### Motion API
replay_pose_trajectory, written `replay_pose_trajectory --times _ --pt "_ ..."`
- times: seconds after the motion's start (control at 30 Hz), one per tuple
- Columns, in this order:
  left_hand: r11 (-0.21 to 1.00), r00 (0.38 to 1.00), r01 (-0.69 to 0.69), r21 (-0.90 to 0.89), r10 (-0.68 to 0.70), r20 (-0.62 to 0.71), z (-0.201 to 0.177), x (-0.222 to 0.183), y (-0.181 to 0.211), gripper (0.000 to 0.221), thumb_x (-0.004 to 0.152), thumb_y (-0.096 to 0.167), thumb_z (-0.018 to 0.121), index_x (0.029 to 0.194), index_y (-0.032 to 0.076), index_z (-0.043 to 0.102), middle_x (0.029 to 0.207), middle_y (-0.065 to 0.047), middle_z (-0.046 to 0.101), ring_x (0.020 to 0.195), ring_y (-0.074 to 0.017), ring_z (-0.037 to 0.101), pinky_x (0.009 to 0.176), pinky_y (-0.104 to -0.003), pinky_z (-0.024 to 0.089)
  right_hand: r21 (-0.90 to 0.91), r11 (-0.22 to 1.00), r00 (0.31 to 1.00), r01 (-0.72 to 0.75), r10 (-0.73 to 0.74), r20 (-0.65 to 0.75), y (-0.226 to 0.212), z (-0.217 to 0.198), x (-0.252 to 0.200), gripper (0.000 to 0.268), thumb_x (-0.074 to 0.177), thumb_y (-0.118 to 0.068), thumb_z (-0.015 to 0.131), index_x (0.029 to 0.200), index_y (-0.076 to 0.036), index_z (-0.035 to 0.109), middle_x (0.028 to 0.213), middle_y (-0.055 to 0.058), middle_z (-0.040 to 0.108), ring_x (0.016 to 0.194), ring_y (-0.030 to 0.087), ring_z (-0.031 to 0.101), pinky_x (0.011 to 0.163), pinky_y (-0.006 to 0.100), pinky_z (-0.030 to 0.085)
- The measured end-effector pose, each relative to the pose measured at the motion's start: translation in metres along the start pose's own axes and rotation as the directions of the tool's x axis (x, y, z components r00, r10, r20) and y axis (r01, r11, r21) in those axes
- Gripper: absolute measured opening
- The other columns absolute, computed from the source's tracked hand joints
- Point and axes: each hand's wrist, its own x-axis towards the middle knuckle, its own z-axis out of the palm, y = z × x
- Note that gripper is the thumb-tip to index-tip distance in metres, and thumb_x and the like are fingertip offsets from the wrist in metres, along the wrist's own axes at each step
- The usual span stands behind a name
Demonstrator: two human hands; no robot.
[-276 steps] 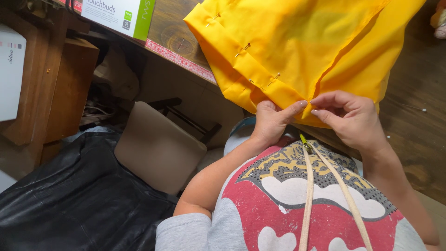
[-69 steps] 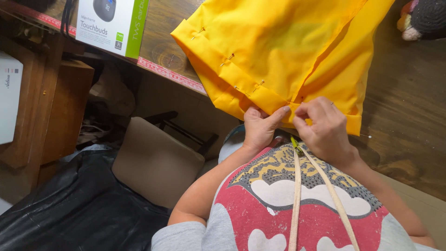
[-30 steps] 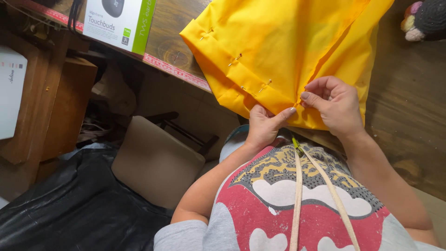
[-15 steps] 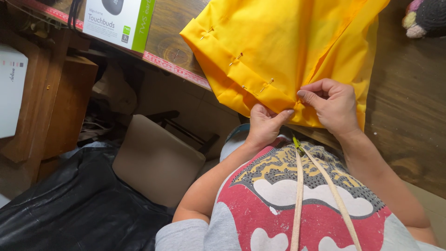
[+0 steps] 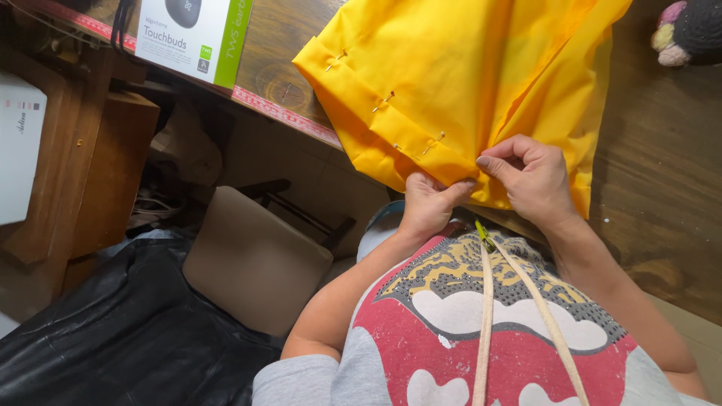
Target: Pinning the hem of a yellow garment on a work table
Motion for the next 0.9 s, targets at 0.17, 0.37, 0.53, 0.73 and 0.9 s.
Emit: replay_pose_trajectory --times 0.17,0.37,0.53,0.73,0.9 --pt "0.999 0.998 0.039 -0.032 -0.038 0.044 0.004 -0.008 0.015 0.025 0.08 0.0 0.085 0.1 -0.008 0.071 0.08 -0.018 0.074 0.071 -0.0177 0.073 0.065 -0.032 0.065 -0.025 0.999 0.999 0.037 -0.037 -0.018 -0.005 -0.005 -0.003 0.01 0.096 -0.015 0.085 0.103 -0.011 0.08 0.081 0.004 0.072 0.079 0.005 0.061 0.077 0.025 0.054" --pt "0.94 0.974 -0.082 0.33 0.006 0.226 -0.021 -0.041 0.081 0.039 0.088 0.012 0.081 0.118 -0.004 0.061 0.099 -0.013 0.075 0.086 -0.0151 0.073 0.081 -0.031 0.064 -0.316 0.752 0.792 0.578 -0.611 -0.006 -0.016 -0.022 -0.046 0.043 0.086 -0.012 0.091 0.122 0.002 0.071 0.117 0.018 0.068 0.105 0.032 0.066 0.099 0.042 0.052" --pt "-0.05 0.578 -0.734 0.678 0.479 0.661 -0.064 -0.003 0.099 0.053 0.088 -0.002 0.084 0.13 0.007 0.054 0.119 -0.016 0.061 0.109 -0.0343 0.064 0.099 -0.043 0.056 -0.505 0.535 0.656 0.678 -0.75 0.085 0.007 -0.019 -0.062 0.044 0.09 -0.014 0.087 0.122 0.008 0.065 0.124 0.025 0.063 0.115 0.04 0.062 0.109 0.052 0.047" --pt "-0.499 0.249 -0.751 0.433 0.393 0.885 -0.042 0.042 0.147 0.017 0.098 0.008 0.074 0.102 0.025 0.074 0.134 -0.003 0.064 0.128 -0.0293 0.056 0.106 -0.045 0.037 -0.68 0.439 0.603 0.587 -0.798 0.006 0.011 -0.012 -0.063 0.026 0.093 0.002 0.073 0.118 0.007 0.074 0.125 0.023 0.067 0.112 0.041 0.062 0.109 0.054 0.05" --pt "-0.168 0.321 -0.909 0.381 0.301 0.898 -0.016 0.066 0.191 0.005 0.102 0.015 0.069 0.105 0.016 0.064 0.095 0.004 0.076 0.084 -0.0188 0.07 0.107 -0.042 0.036 -0.656 0.526 0.549 0.542 -0.812 -0.198 -0.015 -0.032 -0.066 0.055 0.113 -0.017 0.03 0.116 0.019 0.072 0.117 0.032 0.071 0.114 0.05 0.067 0.109 0.06 0.052"
